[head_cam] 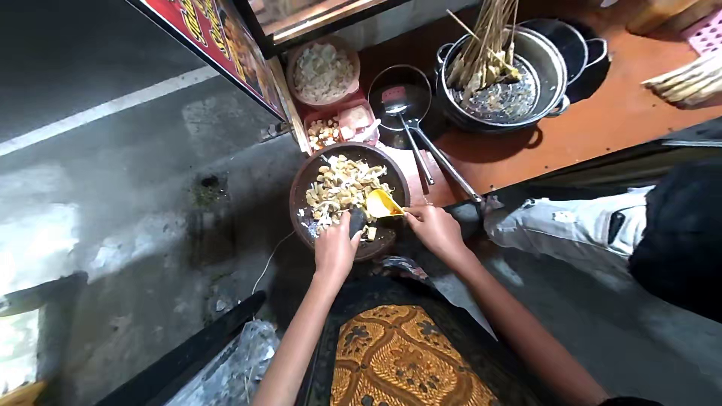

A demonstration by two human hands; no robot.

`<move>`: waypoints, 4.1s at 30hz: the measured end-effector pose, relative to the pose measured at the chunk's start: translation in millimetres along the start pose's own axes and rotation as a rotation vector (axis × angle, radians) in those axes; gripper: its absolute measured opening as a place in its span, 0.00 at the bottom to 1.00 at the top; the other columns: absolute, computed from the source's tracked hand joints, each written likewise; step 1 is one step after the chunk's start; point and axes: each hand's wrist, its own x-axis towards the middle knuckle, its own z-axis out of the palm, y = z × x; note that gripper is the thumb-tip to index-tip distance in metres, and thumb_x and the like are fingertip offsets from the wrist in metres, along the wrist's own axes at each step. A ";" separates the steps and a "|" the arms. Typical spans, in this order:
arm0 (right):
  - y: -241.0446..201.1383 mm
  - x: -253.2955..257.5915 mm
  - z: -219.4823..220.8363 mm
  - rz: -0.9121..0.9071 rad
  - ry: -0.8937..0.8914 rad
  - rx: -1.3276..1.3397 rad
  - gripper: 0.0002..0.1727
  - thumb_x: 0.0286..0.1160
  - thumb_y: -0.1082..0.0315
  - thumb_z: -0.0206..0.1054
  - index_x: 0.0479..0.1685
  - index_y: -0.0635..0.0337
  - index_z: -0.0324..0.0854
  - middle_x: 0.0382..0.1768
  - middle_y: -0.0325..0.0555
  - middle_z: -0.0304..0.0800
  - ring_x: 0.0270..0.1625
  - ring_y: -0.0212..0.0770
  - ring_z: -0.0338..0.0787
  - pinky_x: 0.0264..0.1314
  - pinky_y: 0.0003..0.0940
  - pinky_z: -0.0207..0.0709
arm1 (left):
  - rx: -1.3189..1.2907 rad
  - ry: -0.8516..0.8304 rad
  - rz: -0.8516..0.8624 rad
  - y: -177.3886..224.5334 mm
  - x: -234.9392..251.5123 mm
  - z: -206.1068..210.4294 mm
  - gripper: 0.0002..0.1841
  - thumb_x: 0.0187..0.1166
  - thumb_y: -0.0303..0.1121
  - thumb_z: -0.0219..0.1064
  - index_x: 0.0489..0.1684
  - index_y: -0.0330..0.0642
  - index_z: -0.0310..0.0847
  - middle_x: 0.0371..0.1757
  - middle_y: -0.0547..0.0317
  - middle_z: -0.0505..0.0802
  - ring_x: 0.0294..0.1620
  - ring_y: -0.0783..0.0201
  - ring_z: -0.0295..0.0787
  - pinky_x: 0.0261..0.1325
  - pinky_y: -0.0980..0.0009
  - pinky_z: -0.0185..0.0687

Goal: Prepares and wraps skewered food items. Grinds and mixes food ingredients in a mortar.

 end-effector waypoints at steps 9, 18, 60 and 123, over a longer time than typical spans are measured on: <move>-7.7 -0.4 9.9 -0.131 0.125 -0.200 0.19 0.88 0.57 0.60 0.71 0.43 0.88 0.49 0.57 0.96 0.57 0.63 0.93 0.56 0.66 0.79 | -0.447 0.084 0.078 20.6 9.3 22.3 0.26 0.81 0.50 0.70 0.70 0.44 0.81 0.48 0.43 0.94 0.52 0.46 0.93 0.60 0.46 0.84; 24.5 12.5 -1.3 -0.233 0.251 -0.129 0.15 0.85 0.54 0.65 0.62 0.42 0.93 0.41 0.56 0.96 0.47 0.63 0.94 0.47 0.68 0.79 | -0.254 0.066 0.052 7.8 31.5 20.2 0.26 0.81 0.50 0.70 0.73 0.45 0.79 0.47 0.39 0.93 0.53 0.39 0.92 0.58 0.39 0.84; -24.6 44.6 4.6 -0.127 0.152 -0.042 0.17 0.86 0.53 0.64 0.55 0.49 0.95 0.45 0.57 0.96 0.51 0.64 0.93 0.51 0.72 0.79 | -0.396 0.359 -0.258 -54.9 39.5 0.5 0.29 0.84 0.49 0.67 0.75 0.37 0.74 0.45 0.31 0.92 0.49 0.32 0.91 0.54 0.35 0.82; -23.5 19.2 5.6 -0.189 0.055 -0.062 0.16 0.85 0.59 0.61 0.56 0.54 0.94 0.45 0.56 0.96 0.53 0.61 0.93 0.55 0.69 0.79 | -0.236 0.135 -0.048 16.9 30.1 11.6 0.27 0.82 0.52 0.68 0.74 0.47 0.78 0.46 0.40 0.94 0.50 0.39 0.93 0.53 0.38 0.85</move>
